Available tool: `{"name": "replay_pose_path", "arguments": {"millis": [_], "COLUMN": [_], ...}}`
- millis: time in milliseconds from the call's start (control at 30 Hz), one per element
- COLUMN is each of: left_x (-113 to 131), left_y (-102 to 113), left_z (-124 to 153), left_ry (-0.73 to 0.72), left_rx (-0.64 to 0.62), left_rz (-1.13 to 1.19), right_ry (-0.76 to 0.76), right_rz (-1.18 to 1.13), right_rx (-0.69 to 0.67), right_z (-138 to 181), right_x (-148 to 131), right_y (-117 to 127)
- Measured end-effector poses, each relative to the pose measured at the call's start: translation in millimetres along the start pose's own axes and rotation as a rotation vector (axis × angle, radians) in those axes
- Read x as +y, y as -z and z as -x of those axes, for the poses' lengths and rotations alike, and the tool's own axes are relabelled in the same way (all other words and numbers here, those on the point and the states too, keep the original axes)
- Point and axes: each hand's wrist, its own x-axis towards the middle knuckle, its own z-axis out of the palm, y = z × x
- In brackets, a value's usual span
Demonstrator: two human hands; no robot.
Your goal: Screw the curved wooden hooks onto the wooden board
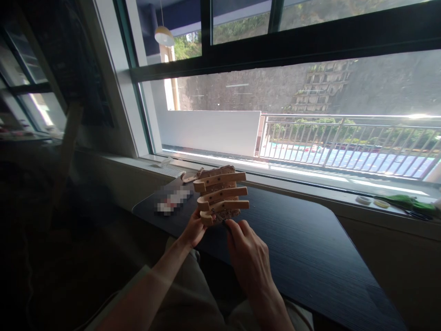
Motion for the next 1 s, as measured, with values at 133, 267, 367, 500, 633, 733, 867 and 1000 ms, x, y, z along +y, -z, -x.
{"name": "replay_pose_path", "arguments": {"millis": [133, 267, 367, 500, 633, 733, 867, 1000], "left_x": [0.1, -1.3, -1.2, -0.8, -1.5, -2.3, -2.7, -1.0], "left_y": [-0.1, 1.4, 0.8, -0.1, 1.1, 2.3, 2.6, 1.0], "left_z": [0.0, -0.9, -1.0, -0.4, -0.2, -0.1, -0.1, 0.1], "left_ry": [0.001, -0.003, -0.010, -0.012, -0.019, -0.017, -0.027, -0.018], "left_rx": [0.016, 0.033, 0.046, 0.042, 0.028, 0.000, -0.019, 0.005], "left_rz": [0.007, 0.011, -0.006, -0.015, -0.016, -0.017, -0.014, -0.014], "right_ry": [0.047, -0.007, -0.051, -0.085, -0.041, 0.025, 0.062, -0.057], "right_rz": [0.028, -0.002, -0.040, -0.041, -0.008, 0.030, 0.047, -0.116], "right_rx": [0.018, 0.031, 0.035, 0.020, -0.044, -0.044, -0.026, -0.049], "right_z": [0.2, 1.9, 3.5, 2.0, -2.8, -4.8, -4.0, -1.2], "right_x": [-0.2, -4.0, -6.7, -8.5, -8.0, -5.3, -2.3, -4.9], "right_y": [0.2, -5.1, -9.1, -7.5, 2.0, 6.3, 3.8, -1.8]}}
